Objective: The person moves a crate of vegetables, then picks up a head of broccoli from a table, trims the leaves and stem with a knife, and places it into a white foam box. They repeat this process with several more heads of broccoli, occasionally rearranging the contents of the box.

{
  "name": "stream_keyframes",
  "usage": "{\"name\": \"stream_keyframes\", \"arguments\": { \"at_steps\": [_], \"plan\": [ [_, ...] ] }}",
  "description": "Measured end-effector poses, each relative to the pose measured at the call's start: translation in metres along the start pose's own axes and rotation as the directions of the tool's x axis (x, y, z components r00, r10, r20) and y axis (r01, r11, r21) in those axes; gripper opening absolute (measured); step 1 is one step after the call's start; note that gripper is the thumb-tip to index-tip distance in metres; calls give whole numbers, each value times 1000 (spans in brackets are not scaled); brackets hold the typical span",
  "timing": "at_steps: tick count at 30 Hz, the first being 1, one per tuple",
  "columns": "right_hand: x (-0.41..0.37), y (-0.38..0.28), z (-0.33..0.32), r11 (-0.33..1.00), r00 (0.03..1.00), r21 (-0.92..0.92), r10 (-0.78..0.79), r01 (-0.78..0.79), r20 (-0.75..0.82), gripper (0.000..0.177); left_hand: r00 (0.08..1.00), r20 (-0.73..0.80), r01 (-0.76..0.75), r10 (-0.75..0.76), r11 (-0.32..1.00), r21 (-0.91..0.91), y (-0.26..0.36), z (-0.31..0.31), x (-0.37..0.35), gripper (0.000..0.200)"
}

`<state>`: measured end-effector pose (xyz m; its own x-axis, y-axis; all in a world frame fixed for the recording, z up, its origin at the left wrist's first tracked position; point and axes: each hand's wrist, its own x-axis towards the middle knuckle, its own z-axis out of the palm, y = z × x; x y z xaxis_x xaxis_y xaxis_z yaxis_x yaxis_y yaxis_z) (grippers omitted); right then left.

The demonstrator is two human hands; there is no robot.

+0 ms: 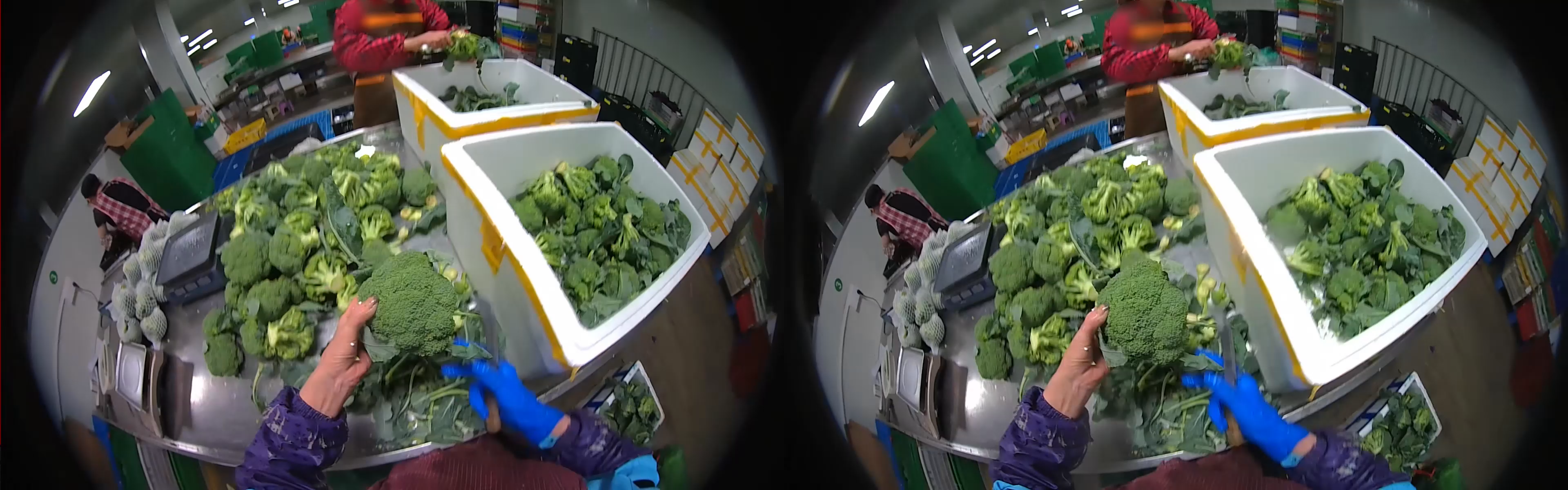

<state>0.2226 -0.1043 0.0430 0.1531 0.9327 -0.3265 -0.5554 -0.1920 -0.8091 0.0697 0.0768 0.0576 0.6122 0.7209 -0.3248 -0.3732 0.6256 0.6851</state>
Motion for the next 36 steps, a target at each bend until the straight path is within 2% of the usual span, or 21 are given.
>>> {"name": "stream_keyframes", "arguments": {
  "at_steps": [3, 5, 6, 7, 8, 10, 13, 20, 23, 25, 26, 27, 28, 29, 30, 31, 32, 33, 34, 35, 36],
  "plan": [
    [22, 4, 16, 997, 999, 80, 9, -6, -36, 51, 993, -91, 73, -81, 993, -92, -24, -28, -20, 36],
    [39, 11, 20, 996, 998, -60, 62, -63, -20, 43, 995, -87, 56, -55, 998, 16, -30, -32, -34, 44],
    [41, 14, 25, 975, 997, -214, 41, -53, -58, 26, 994, -86, 77, -74, 997, 28, -27, -31, -43, 47],
    [43, 19, 26, 975, 997, -215, 48, -60, -61, 26, 992, -81, 96, -92, 995, 41, -25, -31, -48, 50],
    [45, 24, 25, 982, 992, -165, 76, -91, -96, 28, 992, -85, 99, -96, 994, 36, -25, -38, -49, 50],
    [47, 30, 25, 988, 984, -72, 129, -139, -119, 30, 994, 93, 51, -64, 988, 144, -25, -56, -51, 59],
    [50, 32, 25, 984, 981, -48, 164, -170, -107, 30, 994, 103, 15, -40, 973, 231, -21, -68, -51, 69],
    [51, 35, 23, 986, 978, 28, 169, -167, -122, 28, 991, 107, 47, -80, 957, 285, -15, -70, -52, 76],
    [50, 41, 15, 977, 974, 103, 197, -185, -113, 24, 984, 172, -6, -51, 948, 318, -14, -71, -50, 77],
    [49, 41, 13, 982, 980, 144, 145, -125, -138, 29, 970, 226, 19, -90, 954, 298, -7, -66, -53, 75],
    [47, 39, 13, 983, 980, 142, 140, -120, -139, 29, 988, 156, -63, -18, 863, 501, -3, -68, -55, 73],
    [44, 37, 14, 998, 982, 37, 52, -46, -181, 32, 992, 102, -119, 67, 720, 683, 0, -71, -57, 71],
    [43, 36, 15, 997, 976, -71, -39, 24, -213, 35, 878, 302, -328, 371, 10, 945, 2, -76, -56, 68],
    [46, 37, 15, 997, 976, -71, -42, 27, -215, 35, 813, 347, -346, 467, -92, 934, 2, -73, -58, 64],
    [51, 40, 16, 906, 938, -322, -326, 274, -120, 44, 927, 223, -319, 303, 319, 892, 0, -68, -62, 65],
    [53, 43, 17, 698, 831, -520, -555, 493, 42, 54, 984, 162, -173, 80, 668, 724, -5, -63, -65, 66],
    [52, 42, 19, 700, 832, -518, -553, 492, 42, 54, 988, 137, -27, -67, 809, 588, -16, -62, -64, 70],
    [49, 39, 22, 509, 773, -661, -610, 552, 175, 52, 984, 67, 119, -164, 890, 441, -22, -55, -65, 67],
    [45, 37, 26, 287, 710, -754, -629, 590, 316, 51, 965, 120, 211, -235, 960, 182, -25, -55, -61, 68],
    [43, 37, 27, 48, 648, -795, -611, 604, 455, 51, 939, 190, 307, -287, 948, -85, -29, -58, -53, 69],
    [45, 49, 22, 186, 679, -742, -585, 644, 443, 48, 924, 207, 362, -323, 912, -193, -38, -66, -45, 62]
  ]
}}
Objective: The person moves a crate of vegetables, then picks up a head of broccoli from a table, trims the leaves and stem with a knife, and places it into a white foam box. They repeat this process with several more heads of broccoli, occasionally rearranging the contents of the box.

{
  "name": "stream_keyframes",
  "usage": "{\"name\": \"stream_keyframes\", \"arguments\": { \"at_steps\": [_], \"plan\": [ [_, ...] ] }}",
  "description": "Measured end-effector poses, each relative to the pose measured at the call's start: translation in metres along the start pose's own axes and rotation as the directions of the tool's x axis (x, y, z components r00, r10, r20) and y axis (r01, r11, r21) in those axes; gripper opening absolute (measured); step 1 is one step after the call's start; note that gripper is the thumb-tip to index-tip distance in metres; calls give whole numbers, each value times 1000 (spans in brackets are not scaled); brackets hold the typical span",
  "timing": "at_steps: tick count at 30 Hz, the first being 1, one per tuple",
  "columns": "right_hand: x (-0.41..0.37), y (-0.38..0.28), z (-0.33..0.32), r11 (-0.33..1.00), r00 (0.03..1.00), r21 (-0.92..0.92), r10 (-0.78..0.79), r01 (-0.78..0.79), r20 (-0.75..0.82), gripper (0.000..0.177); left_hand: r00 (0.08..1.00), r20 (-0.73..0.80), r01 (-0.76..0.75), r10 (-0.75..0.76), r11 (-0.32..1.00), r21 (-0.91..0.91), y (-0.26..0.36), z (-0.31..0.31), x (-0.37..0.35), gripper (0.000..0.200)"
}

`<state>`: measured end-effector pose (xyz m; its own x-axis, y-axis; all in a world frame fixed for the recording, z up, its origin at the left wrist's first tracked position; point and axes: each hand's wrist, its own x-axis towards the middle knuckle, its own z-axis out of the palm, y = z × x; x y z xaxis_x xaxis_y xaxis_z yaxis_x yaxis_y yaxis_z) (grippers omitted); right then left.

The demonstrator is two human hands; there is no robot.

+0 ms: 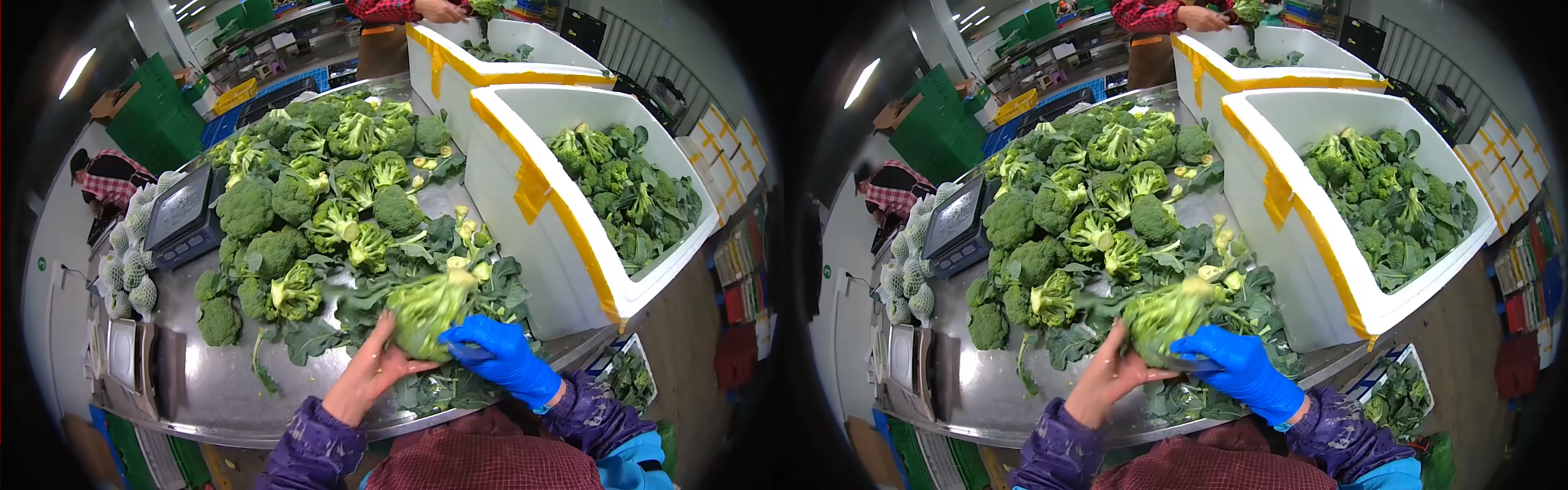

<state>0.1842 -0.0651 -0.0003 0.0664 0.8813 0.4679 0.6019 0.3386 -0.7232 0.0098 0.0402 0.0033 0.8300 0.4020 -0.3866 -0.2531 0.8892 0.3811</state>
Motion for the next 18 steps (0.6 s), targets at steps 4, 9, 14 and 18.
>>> {"name": "stream_keyframes", "arguments": {
  "at_steps": [4, 9, 14, 18],
  "plan": [
    [1, -5, 0, 1000, 988, 9, -12, 11, 155, 36, 980, -193, 40, -54, 996, -80, -24, -29, 16, 51],
    [-4, 5, -21, 909, 916, 117, 399, -400, 34, 29, 951, -302, -48, 68, 996, 72, -23, -28, 8, 48],
    [5, 8, -25, 886, 982, -446, 177, -129, 67, 40, 945, -317, -27, 78, 986, 162, -18, -15, -4, 52],
    [9, 9, -13, 765, 942, -638, 272, -87, 198, 43, 938, -313, -51, 150, 951, 304, -24, -7, -11, 53]
  ]
}}
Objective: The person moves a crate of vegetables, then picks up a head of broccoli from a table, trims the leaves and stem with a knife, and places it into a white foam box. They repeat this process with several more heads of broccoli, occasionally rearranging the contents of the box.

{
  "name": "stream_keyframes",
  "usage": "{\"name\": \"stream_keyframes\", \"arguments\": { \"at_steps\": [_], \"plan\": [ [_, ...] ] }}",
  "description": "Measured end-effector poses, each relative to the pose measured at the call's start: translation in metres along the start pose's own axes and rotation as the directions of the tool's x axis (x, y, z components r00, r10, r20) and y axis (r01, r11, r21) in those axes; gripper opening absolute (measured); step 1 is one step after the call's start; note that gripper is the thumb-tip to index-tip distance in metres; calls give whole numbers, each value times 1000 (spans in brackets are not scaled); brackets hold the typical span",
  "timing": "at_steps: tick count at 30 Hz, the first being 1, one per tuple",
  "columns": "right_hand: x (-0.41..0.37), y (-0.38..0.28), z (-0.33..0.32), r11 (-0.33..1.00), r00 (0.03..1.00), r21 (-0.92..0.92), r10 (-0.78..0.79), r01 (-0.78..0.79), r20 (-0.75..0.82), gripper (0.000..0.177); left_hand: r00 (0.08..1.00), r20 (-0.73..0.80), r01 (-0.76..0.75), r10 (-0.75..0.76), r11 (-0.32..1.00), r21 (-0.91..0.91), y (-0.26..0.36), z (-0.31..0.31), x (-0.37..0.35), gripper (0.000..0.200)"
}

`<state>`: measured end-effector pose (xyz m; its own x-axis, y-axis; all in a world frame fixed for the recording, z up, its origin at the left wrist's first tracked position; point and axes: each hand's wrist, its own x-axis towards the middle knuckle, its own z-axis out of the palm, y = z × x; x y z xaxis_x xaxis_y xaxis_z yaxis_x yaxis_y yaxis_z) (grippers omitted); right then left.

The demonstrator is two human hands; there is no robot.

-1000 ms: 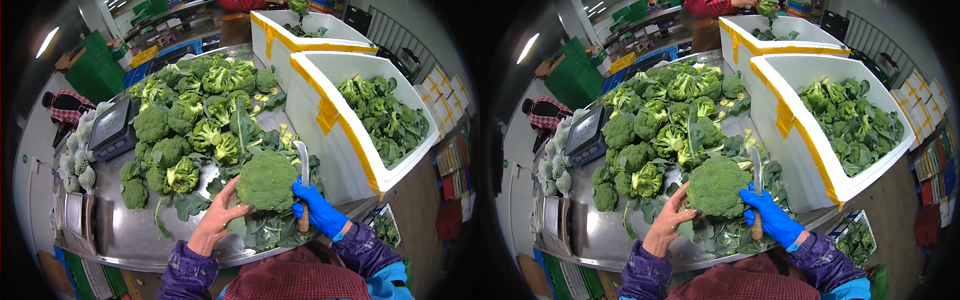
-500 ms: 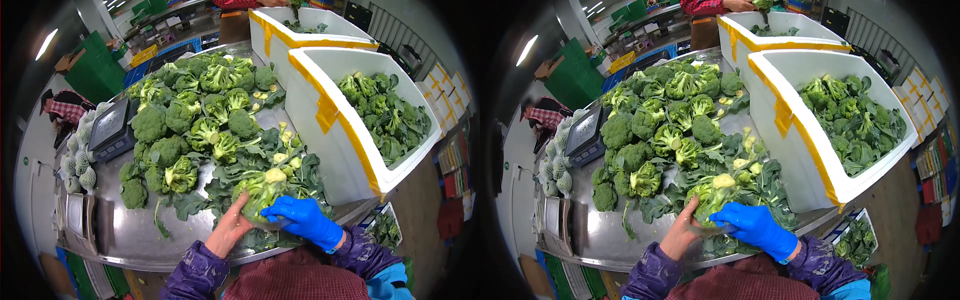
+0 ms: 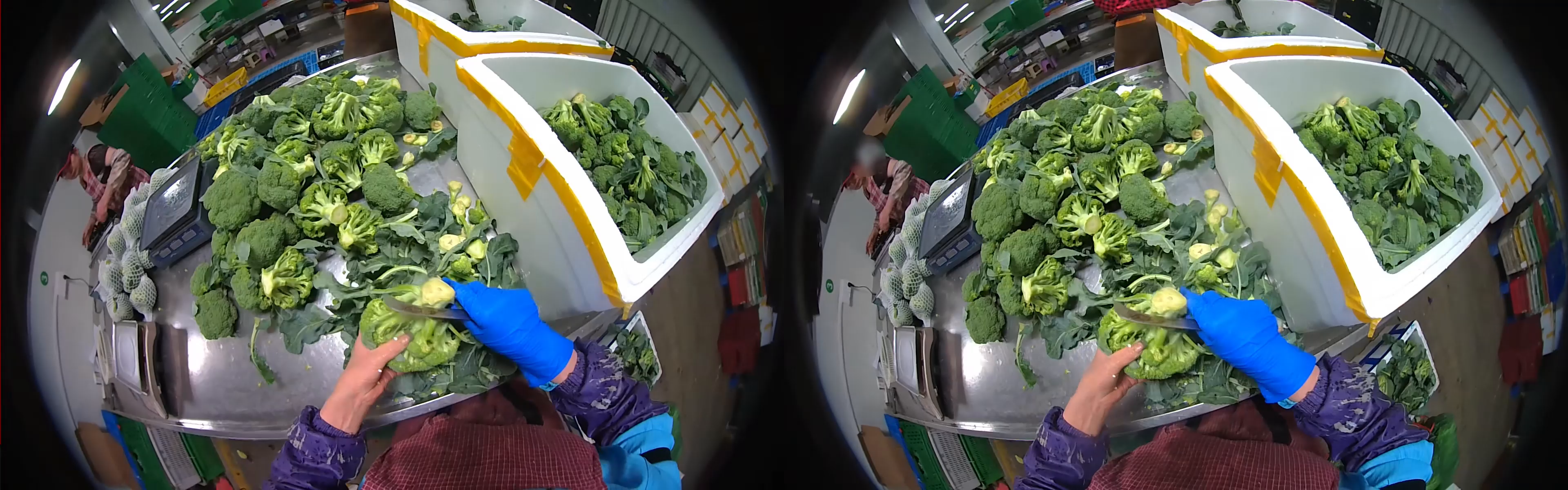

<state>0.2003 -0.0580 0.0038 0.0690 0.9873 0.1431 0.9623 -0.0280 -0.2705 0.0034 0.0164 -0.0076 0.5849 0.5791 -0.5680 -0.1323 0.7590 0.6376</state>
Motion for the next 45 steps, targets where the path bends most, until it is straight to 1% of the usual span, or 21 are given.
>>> {"name": "stream_keyframes", "arguments": {
  "at_steps": [4, 5, 7, 9, 10, 12, 16, 18, 20, 22, 23, 25, 26, 29, 31, 33, 38, 39, 41, 44, 45],
  "plan": [
    [-13, 13, 23, 998, 996, 64, -6, 12, -88, 37, 996, -87, -31, 28, 999, -30, 0, 1, -20, 60],
    [-21, 29, 34, 991, 992, 71, 110, -114, 54, 36, 995, -95, -35, 31, 999, -36, -2, -7, -26, 60],
    [-15, 40, 36, 974, 963, 61, 206, -220, 174, 34, 941, -62, -318, 332, 932, 172, 1, -30, -32, 64],
    [-16, 30, 21, 882, 939, 331, 343, -336, 38, 37, 946, -99, -295, 309, 946, 132, 5, -40, -42, 69],
    [-11, 10, 12, 726, 943, 621, 324, -297, 73, 46, 945, -117, -295, 306, 950, 99, 9, -41, -40, 69],
    [6, -31, -15, 700, 991, 709, 16, 82, -130, 53, 941, -122, -309, 315, 949, 62, 11, -45, -34, 69],
    [6, -64, -2, 739, 998, 671, 67, -60, 15, 53, 942, -72, -329, 329, 944, 12, 4, -40, -31, 72],
    [6, -57, 9, 901, 978, 432, -51, -42, 203, 39, 925, -62, -370, 374, 926, 73, 10, -37, -36, 72],
    [2, -49, 3, 881, 970, 471, -151, 45, 191, 32, 906, -58, -409, 420, 903, 133, 17, -38, -41, 73],
    [-2, -47, -11, 859, 941, 507, -223, 68, 253, 23, 853, 36, -453, 520, 707, 543, 23, -41, -46, 69],
    [-4, -44, -10, 857, 938, 511, -233, 72, 258, 23, 853, 24, -449, 522, 709, 543, 25, -42, -50, 69],
    [-5, -33, -11, 688, 819, 718, -348, -107, 456, 24, 861, 188, -457, 472, 557, 694, 31, -43, -51, 75],
    [-3, -30, -22, 720, 661, 666, -406, -194, 631, 24, 802, 305, -505, 513, 312, 804, 36, -47, -52, 77],
    [-14, -22, -31, 666, 756, 704, -323, -246, 570, 24, 860, 250, -457, 444, 455, 764, 47, -75, -50, 77],
    [-8, -25, -33, 791, 799, 580, -213, -198, 563, 23, 875, 79, -380, 477, 576, 724, 50, -73, -55, 73],
    [-7, -36, -19, 939, 976, 320, -177, 130, 124, 28, 846, 103, -404, 522, 504, 764, 50, -73, -56, 73],
    [-4, -49, -1, 990, 973, 45, -142, 136, 181, 28, 834, 115, -425, 540, 495, 758, 40, -73, -54, 75],
    [-6, -38, 12, 998, 975, 46, -45, 35, 216, 26, 837, 106, -430, 537, 524, 735, 37, -79, -53, 74],
    [-2, -10, 23, 992, 949, -40, 128, -121, 288, 24, 810, 155, -428, 566, 389, 816, 38, -89, -56, 72],
    [-9, -9, 3, 908, 954, 313, 220, -277, 204, 23, 809, 105, -384, 578, 387, 838, 48, -96, -75, 71],
    [-11, -12, -3, 843, 944, 430, 255, -323, 210, 23, 837, -30, -388, 547, 631, 672, 49, -107, -75, 71]
  ]
}}
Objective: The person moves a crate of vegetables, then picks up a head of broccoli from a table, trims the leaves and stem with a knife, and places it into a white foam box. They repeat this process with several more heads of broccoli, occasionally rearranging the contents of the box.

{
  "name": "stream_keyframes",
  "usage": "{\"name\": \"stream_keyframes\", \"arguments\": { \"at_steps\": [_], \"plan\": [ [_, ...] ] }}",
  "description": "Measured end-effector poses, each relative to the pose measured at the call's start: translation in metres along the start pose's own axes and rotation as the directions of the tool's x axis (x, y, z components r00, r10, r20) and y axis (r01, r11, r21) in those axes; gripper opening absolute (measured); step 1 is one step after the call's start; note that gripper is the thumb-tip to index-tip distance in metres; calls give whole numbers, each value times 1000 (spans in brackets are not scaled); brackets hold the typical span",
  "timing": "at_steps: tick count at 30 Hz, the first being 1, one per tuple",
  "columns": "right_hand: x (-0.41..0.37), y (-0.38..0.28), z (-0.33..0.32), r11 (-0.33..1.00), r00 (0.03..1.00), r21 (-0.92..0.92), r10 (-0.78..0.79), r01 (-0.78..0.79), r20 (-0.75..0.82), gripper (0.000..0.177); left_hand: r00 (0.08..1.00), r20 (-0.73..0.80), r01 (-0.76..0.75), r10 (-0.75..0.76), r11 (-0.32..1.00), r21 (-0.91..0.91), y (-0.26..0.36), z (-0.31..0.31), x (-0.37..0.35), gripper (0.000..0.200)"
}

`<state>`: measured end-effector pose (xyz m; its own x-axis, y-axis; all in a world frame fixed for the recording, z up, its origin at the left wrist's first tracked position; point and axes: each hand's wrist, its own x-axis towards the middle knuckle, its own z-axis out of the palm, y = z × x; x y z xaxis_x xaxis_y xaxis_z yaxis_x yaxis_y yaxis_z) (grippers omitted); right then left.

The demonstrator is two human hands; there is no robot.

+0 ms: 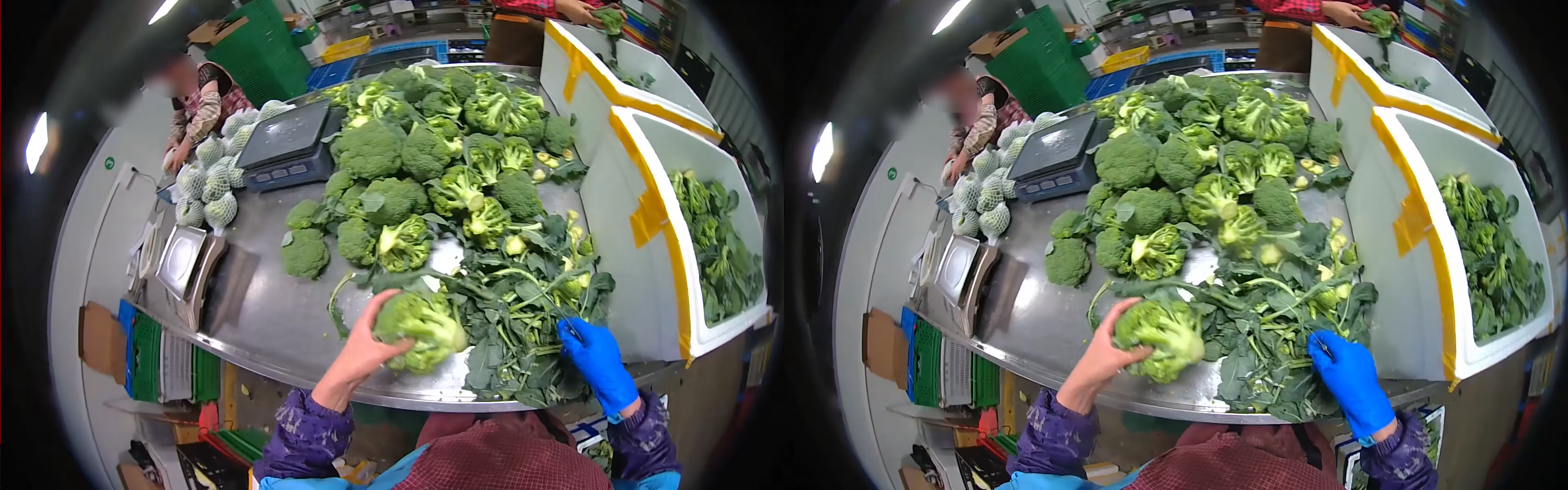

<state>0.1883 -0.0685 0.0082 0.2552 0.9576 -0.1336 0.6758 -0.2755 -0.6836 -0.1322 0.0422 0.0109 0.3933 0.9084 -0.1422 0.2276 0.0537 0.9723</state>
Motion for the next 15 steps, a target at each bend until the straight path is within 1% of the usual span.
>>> {"name": "stream_keyframes", "arguments": {
  "at_steps": [1, 2, 3, 4, 6, 7, 8, 10, 11, 13, 14, 15],
  "plan": [
    [-2, 3, 3, 1000, 1000, 0, -13, 13, 0, 23, 992, -33, 110, -124, 957, -267, -6, -9, 5, 70],
    [-5, 10, 5, 996, 997, 74, 52, -55, 48, 23, 992, -41, 101, -115, 959, -266, -13, -22, 11, 70],
    [-8, 16, 7, 982, 988, 144, 113, -127, 101, 24, 983, -110, 91, -146, 913, -398, -21, -39, 18, 70],
    [-12, 20, 7, 982, 989, 144, 105, -119, 100, 24, 968, -171, 72, -187, 850, -522, -25, -54, 21, 70],
    [-20, 27, 6, 917, 979, 346, 164, -198, 124, 26, 904, -321, 109, -283, 877, -468, 2, -75, 26, 70],
    [-22, 33, 7, 875, 970, 418, 214, -242, 115, 25, 896, -378, 69, -232, 915, -398, -2, -89, 33, 71],
    [-24, 34, 6, 877, 971, 418, 211, -238, 109, 25, 844, -473, 62, -251, 923, -380, 11, -92, 36, 74],
    [-29, 34, 0, 878, 956, 379, 258, -293, 142, 25, 831, -514, -40, -214, 898, -438, 10, -110, 46, 78],
    [-31, 34, -2, 879, 957, 379, 255, -289, 139, 25, 830, -515, -44, -212, 898, -439, 2, -114, 51, 78],
    [-34, 34, -3, 890, 941, 318, 273, -326, 200, 22, 816, -572, -284, -84, 803, -523, -12, -121, 59, 74],
    [-37, 37, -1, 892, 942, 318, 269, -323, 202, 22, 814, -576, -287, -83, 804, -521, -13, -121, 59, 74],
    [-40, 43, 0, 885, 936, 322, 277, -336, 216, 22, 816, -575, -259, -60, 852, -456, -13, -117, 60, 71]
  ]
}}
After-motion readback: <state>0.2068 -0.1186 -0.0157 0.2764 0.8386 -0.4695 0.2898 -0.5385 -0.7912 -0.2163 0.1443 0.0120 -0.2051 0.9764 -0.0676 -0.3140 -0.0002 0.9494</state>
